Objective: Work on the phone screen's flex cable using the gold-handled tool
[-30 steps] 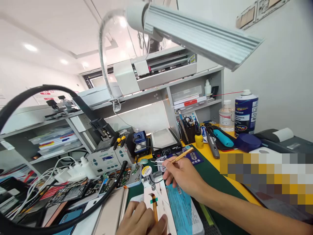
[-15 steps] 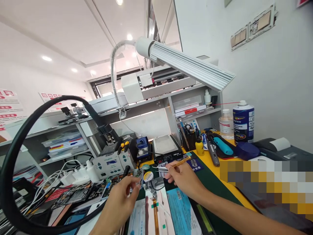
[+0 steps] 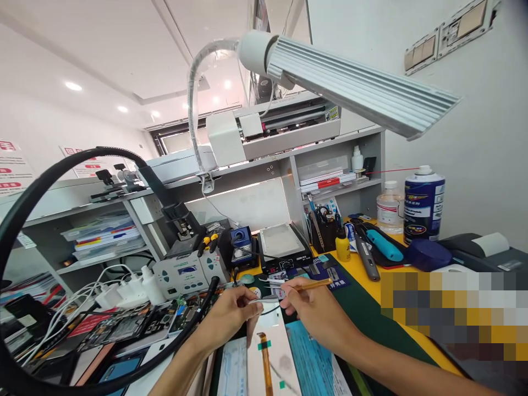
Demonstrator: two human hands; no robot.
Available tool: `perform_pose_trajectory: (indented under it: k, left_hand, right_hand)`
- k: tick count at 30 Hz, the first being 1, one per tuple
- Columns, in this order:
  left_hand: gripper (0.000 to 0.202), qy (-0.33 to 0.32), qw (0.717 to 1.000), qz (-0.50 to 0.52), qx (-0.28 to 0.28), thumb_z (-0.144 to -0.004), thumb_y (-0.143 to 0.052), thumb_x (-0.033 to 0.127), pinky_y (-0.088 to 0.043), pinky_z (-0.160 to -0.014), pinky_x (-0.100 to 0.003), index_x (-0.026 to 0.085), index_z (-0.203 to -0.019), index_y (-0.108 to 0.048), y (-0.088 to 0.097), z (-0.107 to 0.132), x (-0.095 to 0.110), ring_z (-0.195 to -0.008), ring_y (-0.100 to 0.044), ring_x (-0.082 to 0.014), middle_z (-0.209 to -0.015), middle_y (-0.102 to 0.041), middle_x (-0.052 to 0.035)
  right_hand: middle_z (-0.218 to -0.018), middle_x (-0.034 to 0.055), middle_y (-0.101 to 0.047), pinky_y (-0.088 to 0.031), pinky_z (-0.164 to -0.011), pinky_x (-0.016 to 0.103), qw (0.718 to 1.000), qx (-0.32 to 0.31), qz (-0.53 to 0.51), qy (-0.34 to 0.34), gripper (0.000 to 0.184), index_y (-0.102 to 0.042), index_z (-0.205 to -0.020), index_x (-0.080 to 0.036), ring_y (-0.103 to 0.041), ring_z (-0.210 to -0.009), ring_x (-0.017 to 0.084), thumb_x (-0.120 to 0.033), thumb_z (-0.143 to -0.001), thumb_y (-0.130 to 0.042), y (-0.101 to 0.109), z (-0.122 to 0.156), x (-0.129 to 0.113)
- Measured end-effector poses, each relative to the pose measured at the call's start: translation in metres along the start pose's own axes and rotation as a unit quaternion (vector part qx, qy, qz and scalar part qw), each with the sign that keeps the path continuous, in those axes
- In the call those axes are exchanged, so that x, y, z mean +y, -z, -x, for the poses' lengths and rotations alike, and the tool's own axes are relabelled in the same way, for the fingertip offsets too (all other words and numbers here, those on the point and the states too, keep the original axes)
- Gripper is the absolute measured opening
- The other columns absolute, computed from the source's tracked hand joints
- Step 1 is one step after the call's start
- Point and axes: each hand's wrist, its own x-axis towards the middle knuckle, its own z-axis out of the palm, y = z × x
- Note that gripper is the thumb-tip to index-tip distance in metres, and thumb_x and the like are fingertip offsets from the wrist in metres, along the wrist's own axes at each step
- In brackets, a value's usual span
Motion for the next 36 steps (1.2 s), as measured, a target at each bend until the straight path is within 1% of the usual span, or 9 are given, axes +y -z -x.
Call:
perform_pose_trajectory:
  k: [8, 13, 15, 20, 24, 28, 30, 33, 36]
  left_hand:
    - [0.037, -0.005, 0.998, -0.018, 0.055, -0.099, -0.056, 0.046, -0.054, -0.080, -0.037, 0.015, -0.081, -0.065, 0.000, 0.000, 0.003, -0.079, -0.067, -0.0174, -0.080, -0.067, 0.0007]
    - [0.040, 0.000, 0.997, -0.041, 0.072, -0.099, -0.056, 0.046, -0.054, -0.079, -0.036, 0.015, -0.076, -0.064, -0.002, -0.001, -0.003, -0.077, -0.067, -0.0177, -0.075, -0.066, 0.0018]
    - [0.039, 0.000, 0.996, -0.043, 0.075, -0.099, -0.056, 0.046, -0.054, -0.081, -0.037, 0.015, -0.078, -0.066, -0.002, 0.000, -0.005, -0.079, -0.068, -0.0184, -0.076, -0.067, 0.0014]
    - [0.033, 0.001, 0.994, -0.040, 0.105, -0.100, -0.055, 0.044, -0.051, -0.089, -0.041, 0.015, -0.093, -0.069, 0.006, 0.003, -0.005, -0.092, -0.068, -0.0209, -0.094, -0.071, -0.0026]
    - [0.030, 0.008, 0.990, -0.035, 0.139, -0.100, -0.053, 0.041, -0.049, -0.084, -0.039, 0.016, -0.097, -0.068, 0.015, 0.009, -0.001, -0.088, -0.065, -0.0199, -0.095, -0.071, -0.0032]
    - [0.029, -0.005, 0.989, -0.039, 0.143, -0.098, -0.050, 0.037, -0.043, -0.070, -0.031, 0.016, -0.088, -0.067, 0.019, 0.015, 0.007, -0.075, -0.061, -0.0184, -0.079, -0.067, -0.0010]
    - [0.026, -0.016, 0.988, -0.050, 0.142, -0.095, -0.050, 0.033, -0.039, -0.064, -0.029, 0.018, -0.083, -0.067, 0.019, 0.020, 0.010, -0.070, -0.058, -0.0183, -0.074, -0.066, -0.0004]
    - [0.021, -0.027, 0.984, -0.075, 0.160, -0.092, -0.051, 0.030, -0.036, -0.064, -0.030, 0.020, -0.080, -0.064, 0.018, 0.030, 0.010, -0.069, -0.055, -0.0192, -0.074, -0.065, -0.0013]
    - [0.022, -0.026, 0.977, -0.085, 0.191, -0.092, -0.049, 0.032, -0.035, -0.063, -0.031, 0.019, -0.081, -0.063, 0.016, 0.036, 0.008, -0.069, -0.055, -0.0209, -0.076, -0.065, -0.0041]
  right_hand:
    - [-0.089, 0.0026, -0.073, -0.056, -0.079, 0.040, 1.000, 0.012, 0.008, -0.021, 0.026, -0.065, -0.111, -0.015, -0.071, -0.083, 0.020, -0.038, -0.102, -0.055, 0.001, 0.000, -0.001]
    - [-0.092, 0.0061, -0.075, -0.054, -0.078, 0.040, 0.999, 0.009, 0.021, -0.023, 0.024, -0.064, -0.109, -0.018, -0.071, -0.087, 0.023, -0.034, -0.103, -0.048, 0.001, -0.001, -0.003]
    - [-0.093, 0.0072, -0.076, -0.053, -0.077, 0.040, 0.999, 0.013, 0.027, -0.021, 0.024, -0.064, -0.106, -0.020, -0.072, -0.088, 0.024, -0.033, -0.102, -0.044, 0.001, -0.001, -0.006]
    - [-0.093, 0.0068, -0.076, -0.053, -0.077, 0.040, 0.999, 0.019, 0.036, -0.013, 0.025, -0.063, -0.104, -0.022, -0.072, -0.089, 0.026, -0.037, -0.101, -0.043, 0.001, 0.000, -0.007]
    - [-0.093, 0.0068, -0.076, -0.053, -0.078, 0.041, 0.999, 0.020, 0.043, -0.007, 0.027, -0.063, -0.105, -0.022, -0.072, -0.090, 0.026, -0.038, -0.101, -0.042, 0.002, 0.001, -0.004]
    - [-0.094, 0.0061, -0.077, -0.053, -0.079, 0.041, 0.998, 0.022, 0.055, -0.004, 0.026, -0.063, -0.105, -0.023, -0.072, -0.091, 0.026, -0.039, -0.101, -0.043, 0.001, 0.002, -0.005]
    - [-0.095, 0.0058, -0.077, -0.054, -0.080, 0.041, 0.998, 0.025, 0.062, 0.000, 0.027, -0.063, -0.106, -0.024, -0.072, -0.093, 0.026, -0.041, -0.101, -0.042, 0.001, 0.002, -0.004]
    - [-0.097, 0.0065, -0.077, -0.054, -0.083, 0.042, 0.996, 0.032, 0.078, 0.006, 0.032, -0.063, -0.108, -0.025, -0.071, -0.096, 0.028, -0.049, -0.101, -0.042, 0.001, 0.002, 0.001]
    - [-0.098, 0.0083, -0.078, -0.054, -0.086, 0.044, 0.995, 0.029, 0.096, 0.007, 0.039, -0.063, -0.109, -0.026, -0.071, -0.100, 0.031, -0.057, -0.099, -0.041, 0.002, 0.000, 0.008]
